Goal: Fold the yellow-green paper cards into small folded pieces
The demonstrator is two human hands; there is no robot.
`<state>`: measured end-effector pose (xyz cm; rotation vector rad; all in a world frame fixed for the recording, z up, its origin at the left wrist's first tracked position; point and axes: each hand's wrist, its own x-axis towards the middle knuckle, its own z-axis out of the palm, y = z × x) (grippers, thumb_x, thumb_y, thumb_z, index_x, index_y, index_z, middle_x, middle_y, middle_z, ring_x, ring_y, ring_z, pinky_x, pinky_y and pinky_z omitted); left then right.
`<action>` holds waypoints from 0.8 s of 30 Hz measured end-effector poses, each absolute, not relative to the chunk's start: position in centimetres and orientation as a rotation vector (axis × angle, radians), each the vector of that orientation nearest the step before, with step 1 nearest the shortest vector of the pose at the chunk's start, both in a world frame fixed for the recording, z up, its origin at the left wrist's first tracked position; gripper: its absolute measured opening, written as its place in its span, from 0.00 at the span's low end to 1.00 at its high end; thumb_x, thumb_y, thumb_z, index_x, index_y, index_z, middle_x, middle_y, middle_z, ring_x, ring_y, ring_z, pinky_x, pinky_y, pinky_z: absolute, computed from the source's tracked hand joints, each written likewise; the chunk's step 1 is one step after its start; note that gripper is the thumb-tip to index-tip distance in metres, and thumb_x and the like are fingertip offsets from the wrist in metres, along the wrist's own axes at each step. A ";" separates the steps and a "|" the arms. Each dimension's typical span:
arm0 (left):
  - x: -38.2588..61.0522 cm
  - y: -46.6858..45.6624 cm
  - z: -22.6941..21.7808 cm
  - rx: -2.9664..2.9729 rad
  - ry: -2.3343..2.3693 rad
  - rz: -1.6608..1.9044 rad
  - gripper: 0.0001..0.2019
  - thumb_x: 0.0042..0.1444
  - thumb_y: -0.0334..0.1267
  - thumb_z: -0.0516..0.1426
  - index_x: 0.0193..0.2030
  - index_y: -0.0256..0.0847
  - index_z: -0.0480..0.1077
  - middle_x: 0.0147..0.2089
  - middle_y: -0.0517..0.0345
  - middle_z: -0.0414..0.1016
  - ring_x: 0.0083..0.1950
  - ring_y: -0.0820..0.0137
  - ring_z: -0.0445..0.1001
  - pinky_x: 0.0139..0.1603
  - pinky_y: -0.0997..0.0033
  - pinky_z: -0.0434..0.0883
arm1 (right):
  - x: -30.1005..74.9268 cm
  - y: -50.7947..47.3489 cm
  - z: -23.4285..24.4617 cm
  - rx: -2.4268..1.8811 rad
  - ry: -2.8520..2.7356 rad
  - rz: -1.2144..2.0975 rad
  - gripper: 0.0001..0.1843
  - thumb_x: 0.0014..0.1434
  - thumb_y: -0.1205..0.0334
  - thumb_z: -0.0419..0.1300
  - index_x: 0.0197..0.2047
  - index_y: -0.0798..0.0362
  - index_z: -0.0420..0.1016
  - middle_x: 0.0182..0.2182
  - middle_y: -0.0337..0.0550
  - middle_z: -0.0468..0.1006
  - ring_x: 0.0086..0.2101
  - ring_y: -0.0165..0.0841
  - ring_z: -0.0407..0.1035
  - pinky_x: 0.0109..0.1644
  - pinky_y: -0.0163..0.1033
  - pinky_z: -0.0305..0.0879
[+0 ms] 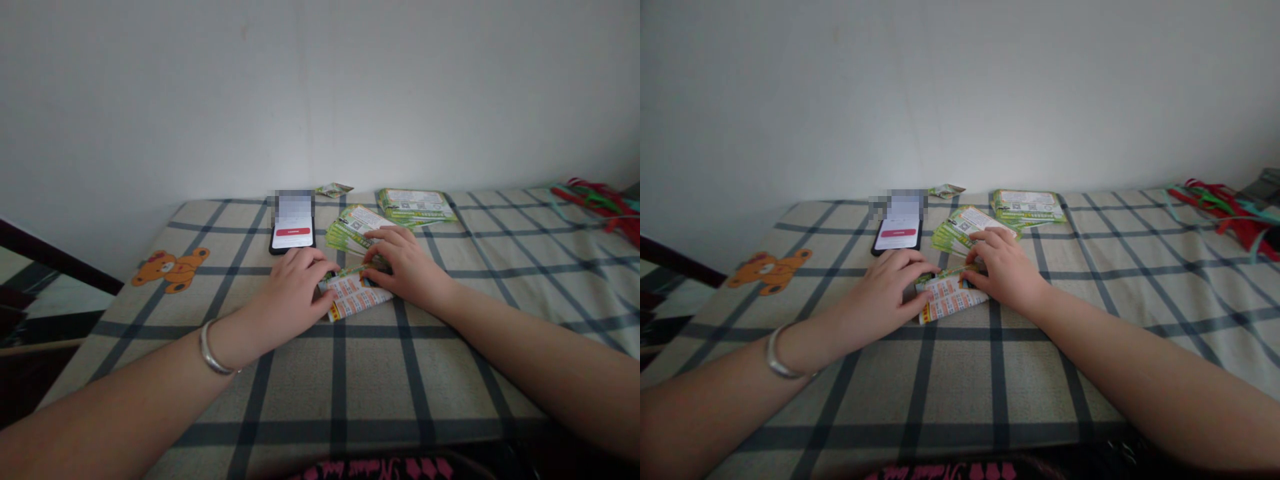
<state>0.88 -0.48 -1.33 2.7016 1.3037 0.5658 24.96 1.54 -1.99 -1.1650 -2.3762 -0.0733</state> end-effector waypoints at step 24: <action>0.7 -0.4 -1.7 2.667 1.243 0.636 0.15 0.57 0.44 0.61 0.49 0.43 0.69 0.52 0.53 0.69 0.56 0.58 0.65 0.59 0.51 0.63 | 24.9 1.4 -1.9 -0.992 -2.375 0.011 0.05 0.57 0.61 0.64 0.33 0.51 0.73 0.51 0.45 0.76 0.56 0.42 0.64 0.62 0.52 0.60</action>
